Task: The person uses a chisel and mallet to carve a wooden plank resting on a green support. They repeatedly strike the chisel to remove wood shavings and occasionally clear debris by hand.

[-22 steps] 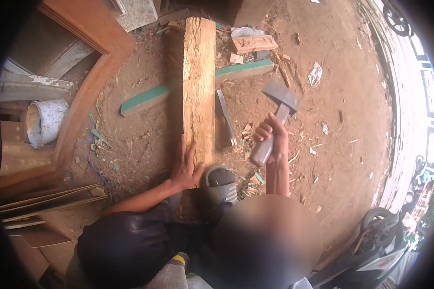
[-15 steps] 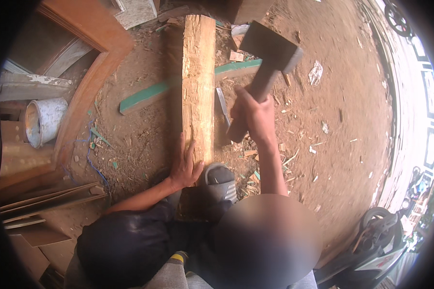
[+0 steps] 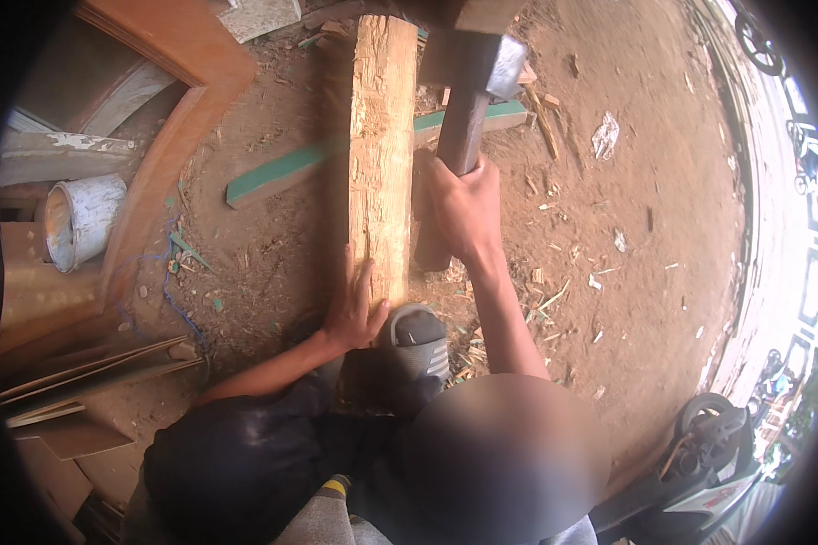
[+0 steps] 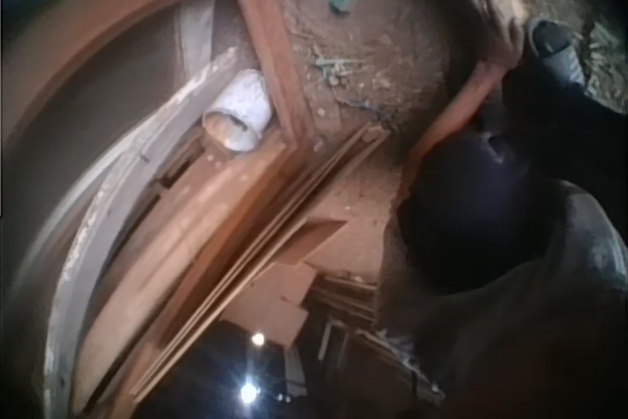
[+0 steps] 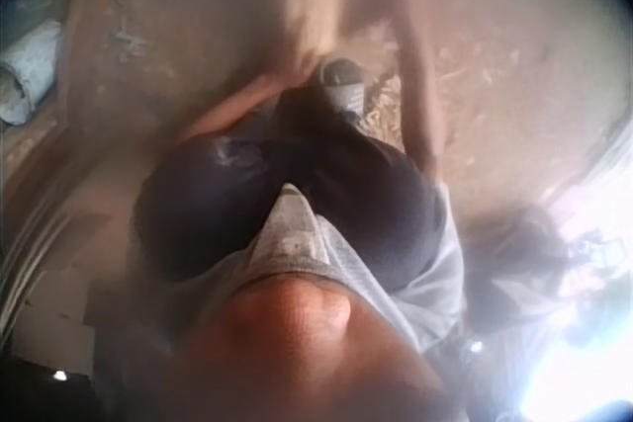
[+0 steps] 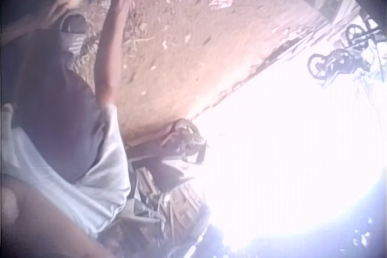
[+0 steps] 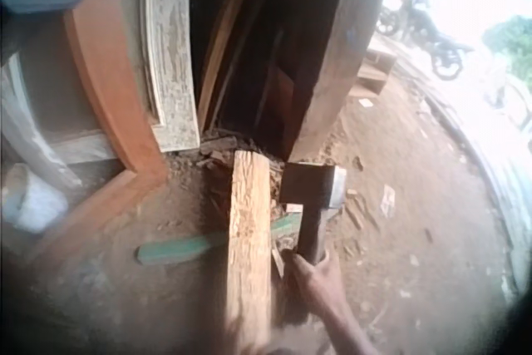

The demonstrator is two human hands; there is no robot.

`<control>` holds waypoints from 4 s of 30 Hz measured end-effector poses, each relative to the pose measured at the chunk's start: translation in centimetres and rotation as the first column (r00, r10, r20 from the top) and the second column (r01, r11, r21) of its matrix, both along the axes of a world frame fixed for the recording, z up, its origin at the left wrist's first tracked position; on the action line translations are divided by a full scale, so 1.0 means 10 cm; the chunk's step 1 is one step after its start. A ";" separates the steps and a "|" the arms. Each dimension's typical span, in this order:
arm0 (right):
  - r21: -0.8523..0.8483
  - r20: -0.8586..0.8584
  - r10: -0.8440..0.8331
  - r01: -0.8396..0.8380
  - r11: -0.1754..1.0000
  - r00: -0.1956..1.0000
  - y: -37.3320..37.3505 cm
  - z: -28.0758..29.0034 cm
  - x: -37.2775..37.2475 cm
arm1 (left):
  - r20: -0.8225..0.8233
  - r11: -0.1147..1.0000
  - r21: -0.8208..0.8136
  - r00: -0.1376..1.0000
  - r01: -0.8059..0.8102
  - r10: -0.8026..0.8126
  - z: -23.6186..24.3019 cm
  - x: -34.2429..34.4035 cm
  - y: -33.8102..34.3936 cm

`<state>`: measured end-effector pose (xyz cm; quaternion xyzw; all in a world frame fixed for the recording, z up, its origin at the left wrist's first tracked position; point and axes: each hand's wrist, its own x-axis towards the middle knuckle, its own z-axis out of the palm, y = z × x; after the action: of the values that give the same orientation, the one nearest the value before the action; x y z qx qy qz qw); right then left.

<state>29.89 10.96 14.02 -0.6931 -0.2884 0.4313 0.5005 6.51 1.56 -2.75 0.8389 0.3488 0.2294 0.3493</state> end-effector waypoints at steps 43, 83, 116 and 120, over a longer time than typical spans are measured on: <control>-0.007 -0.009 0.146 -0.146 0.989 0.989 0.09 -0.27 -0.33 | -0.004 1.000 0.025 1.000 0.016 -0.015 0.04 -0.01 0.04; -0.219 -0.274 0.611 -0.667 0.712 0.743 0.15 -0.70 -0.31 | 0.385 0.420 -0.534 0.654 0.734 -0.651 2.97 0.28 0.81; -0.034 -0.728 0.285 -0.448 0.893 0.623 0.09 0.19 0.55 | -0.666 0.207 0.431 0.464 0.878 -0.584 0.67 1.11 1.00; -0.372 -0.144 0.254 -0.290 0.882 0.956 0.07 0.15 0.90 | -0.661 0.274 0.304 0.409 0.913 -0.629 0.50 1.41 1.10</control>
<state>38.84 11.65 15.54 -0.7109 -0.2684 0.5769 0.2998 20.58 12.53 2.22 0.9858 -0.1547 -0.0590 0.0292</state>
